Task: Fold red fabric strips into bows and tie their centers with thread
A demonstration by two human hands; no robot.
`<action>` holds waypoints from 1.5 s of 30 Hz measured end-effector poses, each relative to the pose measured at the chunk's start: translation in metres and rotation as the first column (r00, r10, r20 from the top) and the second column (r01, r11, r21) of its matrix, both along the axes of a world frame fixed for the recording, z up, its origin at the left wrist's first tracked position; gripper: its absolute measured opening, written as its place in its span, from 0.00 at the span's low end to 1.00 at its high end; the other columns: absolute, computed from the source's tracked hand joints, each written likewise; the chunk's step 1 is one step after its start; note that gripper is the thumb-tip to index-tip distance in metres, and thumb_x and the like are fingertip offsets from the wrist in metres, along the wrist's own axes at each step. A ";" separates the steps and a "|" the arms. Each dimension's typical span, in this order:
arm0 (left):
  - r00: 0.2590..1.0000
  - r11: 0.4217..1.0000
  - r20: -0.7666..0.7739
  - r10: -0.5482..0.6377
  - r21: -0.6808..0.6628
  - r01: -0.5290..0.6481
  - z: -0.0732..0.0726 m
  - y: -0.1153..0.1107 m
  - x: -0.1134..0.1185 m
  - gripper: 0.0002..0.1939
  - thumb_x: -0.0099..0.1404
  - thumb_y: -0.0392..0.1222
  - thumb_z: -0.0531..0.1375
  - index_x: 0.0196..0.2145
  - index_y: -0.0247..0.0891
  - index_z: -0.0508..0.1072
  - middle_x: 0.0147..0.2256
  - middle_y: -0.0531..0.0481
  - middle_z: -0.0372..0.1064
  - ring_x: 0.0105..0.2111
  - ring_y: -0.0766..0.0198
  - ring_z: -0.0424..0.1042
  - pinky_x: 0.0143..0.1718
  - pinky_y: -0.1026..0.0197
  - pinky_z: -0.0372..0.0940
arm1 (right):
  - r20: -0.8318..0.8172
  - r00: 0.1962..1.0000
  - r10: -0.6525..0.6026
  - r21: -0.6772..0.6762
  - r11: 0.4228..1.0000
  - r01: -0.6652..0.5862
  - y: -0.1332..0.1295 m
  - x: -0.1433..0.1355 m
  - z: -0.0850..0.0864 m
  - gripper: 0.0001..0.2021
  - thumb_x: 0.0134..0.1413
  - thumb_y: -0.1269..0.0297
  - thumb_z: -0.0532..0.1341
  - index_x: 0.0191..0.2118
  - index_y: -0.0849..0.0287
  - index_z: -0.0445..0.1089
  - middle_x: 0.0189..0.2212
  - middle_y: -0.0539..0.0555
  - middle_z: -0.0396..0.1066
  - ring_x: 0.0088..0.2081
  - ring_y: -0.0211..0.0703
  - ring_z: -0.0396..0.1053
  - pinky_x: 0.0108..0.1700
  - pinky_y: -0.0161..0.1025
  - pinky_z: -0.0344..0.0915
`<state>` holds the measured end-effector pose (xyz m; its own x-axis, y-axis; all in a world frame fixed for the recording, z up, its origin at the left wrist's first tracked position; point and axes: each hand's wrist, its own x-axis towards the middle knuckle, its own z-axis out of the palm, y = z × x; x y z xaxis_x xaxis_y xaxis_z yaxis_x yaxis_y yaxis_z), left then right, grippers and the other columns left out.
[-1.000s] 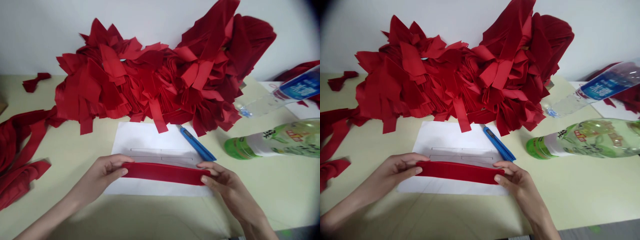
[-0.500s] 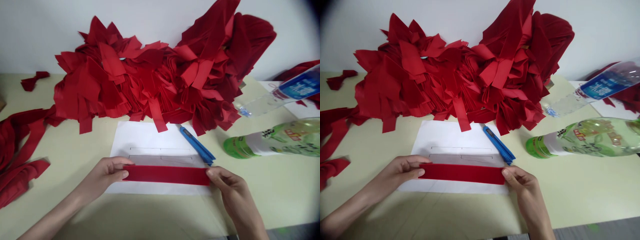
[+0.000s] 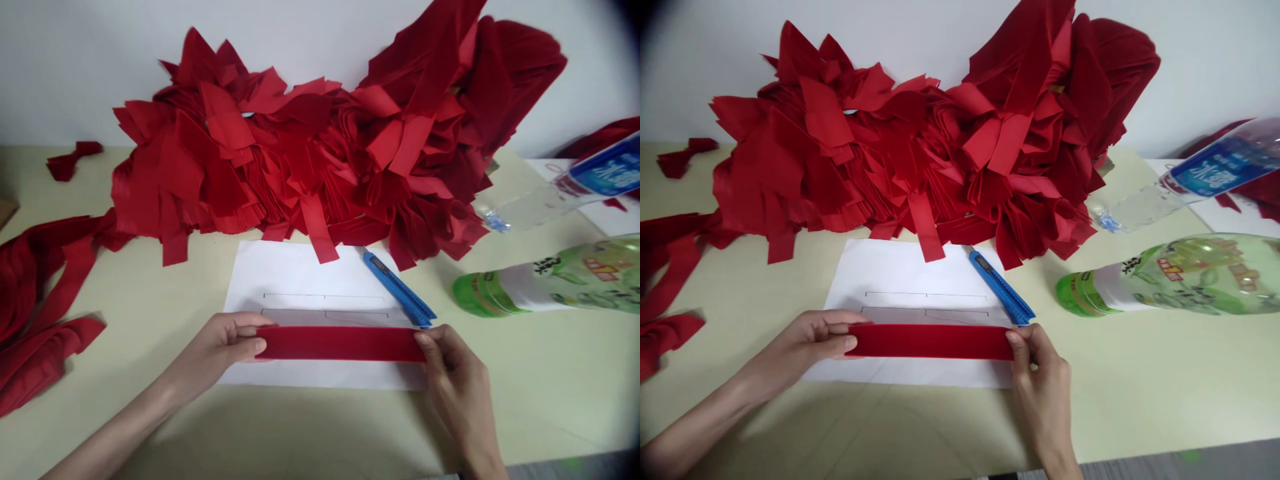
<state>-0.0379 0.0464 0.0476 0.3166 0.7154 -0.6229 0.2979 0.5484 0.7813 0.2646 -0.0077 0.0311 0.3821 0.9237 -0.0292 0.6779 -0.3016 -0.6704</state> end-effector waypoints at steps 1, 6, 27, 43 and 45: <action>1.000 1.000 0.026 0.009 -0.013 -0.009 -0.001 0.000 -0.001 0.19 0.59 0.43 0.60 0.49 0.41 0.72 0.34 0.52 0.76 0.33 0.63 0.73 0.38 0.62 0.66 | -0.010 1.000 0.008 -0.008 1.000 -0.008 0.000 0.001 0.001 0.14 0.57 0.52 0.53 0.27 0.57 0.63 0.17 0.48 0.63 0.20 0.38 0.59 0.23 0.33 0.56; 0.996 0.997 0.069 0.055 -0.052 -0.052 -0.001 0.000 -0.002 0.19 0.60 0.43 0.60 0.49 0.40 0.71 0.39 0.51 0.76 0.37 0.62 0.74 0.45 0.58 0.66 | -0.051 0.998 0.024 -0.047 0.999 -0.027 0.000 0.000 0.003 0.14 0.56 0.52 0.54 0.27 0.56 0.63 0.15 0.48 0.63 0.19 0.39 0.60 0.23 0.33 0.56; 0.993 0.997 -0.098 -0.065 0.023 0.068 0.004 0.002 -0.006 0.18 0.59 0.43 0.58 0.48 0.39 0.70 0.24 0.57 0.68 0.25 0.67 0.65 0.26 0.66 0.57 | 0.241 0.970 -0.033 0.088 0.996 0.012 -0.007 0.008 0.009 0.15 0.59 0.53 0.53 0.39 0.58 0.70 0.16 0.47 0.66 0.17 0.35 0.63 0.20 0.30 0.59; 0.998 0.998 -0.042 0.052 0.046 -0.050 0.051 -0.030 0.022 0.04 0.47 0.37 0.65 0.20 0.39 0.72 0.18 0.57 0.69 0.20 0.69 0.66 0.23 0.70 0.61 | -0.304 0.628 0.716 0.344 0.697 -0.629 -0.008 -0.079 0.048 0.04 0.55 0.71 0.60 0.31 0.58 0.71 0.27 0.50 0.74 0.28 0.35 0.72 0.31 0.30 0.70; 0.994 0.990 -0.093 0.059 0.134 -0.046 0.051 -0.029 0.009 0.04 0.46 0.36 0.65 0.19 0.40 0.73 0.18 0.56 0.69 0.20 0.68 0.67 0.22 0.69 0.62 | -0.451 0.601 0.660 0.382 0.751 -0.538 -0.006 -0.067 0.055 0.03 0.52 0.70 0.64 0.29 0.57 0.70 0.23 0.47 0.72 0.25 0.33 0.70 0.29 0.28 0.68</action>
